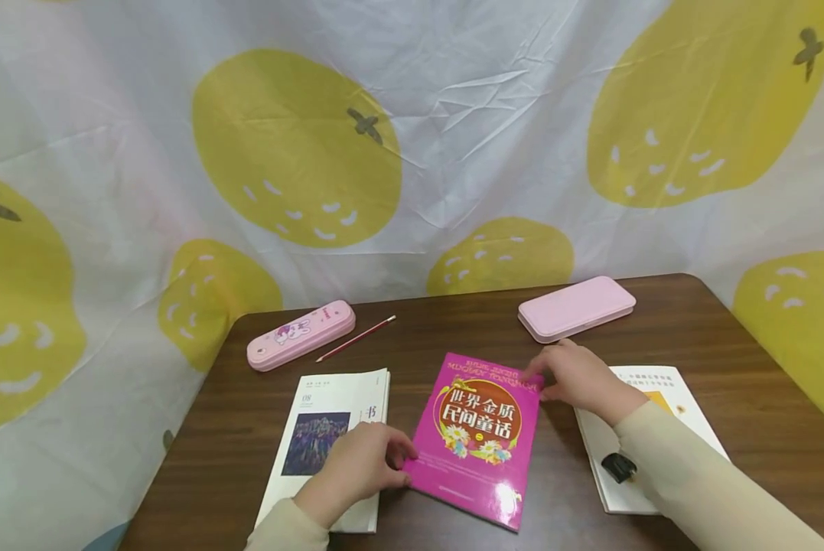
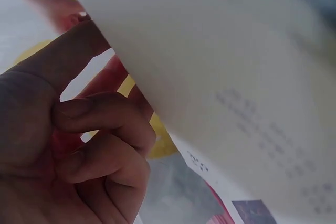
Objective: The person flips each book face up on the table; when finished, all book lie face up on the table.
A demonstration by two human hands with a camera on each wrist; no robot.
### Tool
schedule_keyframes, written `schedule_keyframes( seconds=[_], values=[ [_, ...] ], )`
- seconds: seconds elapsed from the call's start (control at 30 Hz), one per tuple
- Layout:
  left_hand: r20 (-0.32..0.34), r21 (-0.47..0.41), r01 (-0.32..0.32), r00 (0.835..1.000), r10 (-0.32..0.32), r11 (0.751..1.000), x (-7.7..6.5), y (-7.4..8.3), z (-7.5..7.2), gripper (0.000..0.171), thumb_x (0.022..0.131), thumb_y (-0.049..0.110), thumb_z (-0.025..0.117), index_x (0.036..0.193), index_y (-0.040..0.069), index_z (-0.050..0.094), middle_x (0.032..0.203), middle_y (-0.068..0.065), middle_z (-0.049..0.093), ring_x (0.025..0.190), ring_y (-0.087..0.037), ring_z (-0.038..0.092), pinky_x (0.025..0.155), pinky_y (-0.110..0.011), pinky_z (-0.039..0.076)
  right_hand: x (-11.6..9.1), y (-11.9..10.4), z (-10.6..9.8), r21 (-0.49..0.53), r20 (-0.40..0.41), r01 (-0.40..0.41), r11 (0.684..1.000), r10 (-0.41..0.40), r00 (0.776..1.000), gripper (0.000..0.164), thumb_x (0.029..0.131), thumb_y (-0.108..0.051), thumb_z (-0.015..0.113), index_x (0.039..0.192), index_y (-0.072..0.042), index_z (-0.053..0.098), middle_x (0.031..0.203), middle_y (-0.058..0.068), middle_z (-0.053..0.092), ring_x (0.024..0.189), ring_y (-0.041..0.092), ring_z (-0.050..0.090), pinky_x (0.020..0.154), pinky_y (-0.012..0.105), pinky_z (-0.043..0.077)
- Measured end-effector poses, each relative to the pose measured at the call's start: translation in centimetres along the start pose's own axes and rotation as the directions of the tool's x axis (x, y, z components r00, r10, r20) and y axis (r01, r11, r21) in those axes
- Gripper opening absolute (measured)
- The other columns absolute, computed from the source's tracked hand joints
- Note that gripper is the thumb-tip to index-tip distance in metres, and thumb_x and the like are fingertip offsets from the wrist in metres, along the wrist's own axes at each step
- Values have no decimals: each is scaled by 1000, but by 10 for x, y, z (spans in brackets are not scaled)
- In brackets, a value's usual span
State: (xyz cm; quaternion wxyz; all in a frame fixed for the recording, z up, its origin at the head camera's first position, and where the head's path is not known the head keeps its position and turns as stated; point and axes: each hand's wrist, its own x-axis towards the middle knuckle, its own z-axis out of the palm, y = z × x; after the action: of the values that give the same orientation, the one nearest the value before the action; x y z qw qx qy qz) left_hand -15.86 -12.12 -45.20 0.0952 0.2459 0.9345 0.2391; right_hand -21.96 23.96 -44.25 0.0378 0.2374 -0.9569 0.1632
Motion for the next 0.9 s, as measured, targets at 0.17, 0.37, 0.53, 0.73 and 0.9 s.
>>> schedule_keyframes(
  seconds=[0.17,0.37,0.53,0.73,0.9],
  values=[
    [-19,-31,14,1000,-14,999,-6,5,7,27,71,24,92,94,20,78,68,14,65,62,5,52,57,-21,41,13,4,1,4,11,33,999,-33,999,28,75,-10,91,100,-18,82,99,0,78,101,29,69,94,51,54],
    [-49,-54,30,998,-32,998,-10,11,15,27,72,26,92,94,22,77,66,17,62,59,5,50,56,-21,40,27,11,3,55,10,105,993,-105,994,28,75,-5,89,101,-13,81,98,3,77,98,27,70,93,48,55],
    [-59,-100,52,997,-58,994,-12,16,20,27,72,26,92,93,21,77,65,19,60,58,5,50,54,-21,40,36,15,5,98,43,118,988,-122,992,27,77,-2,87,101,-10,80,100,6,76,100,30,70,94,49,55],
    [-79,-100,78,993,-86,992,-19,21,25,27,71,27,91,94,21,77,65,18,58,57,3,48,51,-23,38,43,13,9,154,72,117,981,-130,989,26,79,-1,86,103,-9,79,101,7,74,100,31,69,93,48,55],
    [-79,-56,85,993,-90,995,-20,23,25,27,72,30,91,93,22,77,65,17,56,57,2,46,51,-24,37,43,10,12,158,77,105,982,-118,990,26,80,0,84,104,-8,79,103,8,74,103,32,69,95,50,55]
  ],
)
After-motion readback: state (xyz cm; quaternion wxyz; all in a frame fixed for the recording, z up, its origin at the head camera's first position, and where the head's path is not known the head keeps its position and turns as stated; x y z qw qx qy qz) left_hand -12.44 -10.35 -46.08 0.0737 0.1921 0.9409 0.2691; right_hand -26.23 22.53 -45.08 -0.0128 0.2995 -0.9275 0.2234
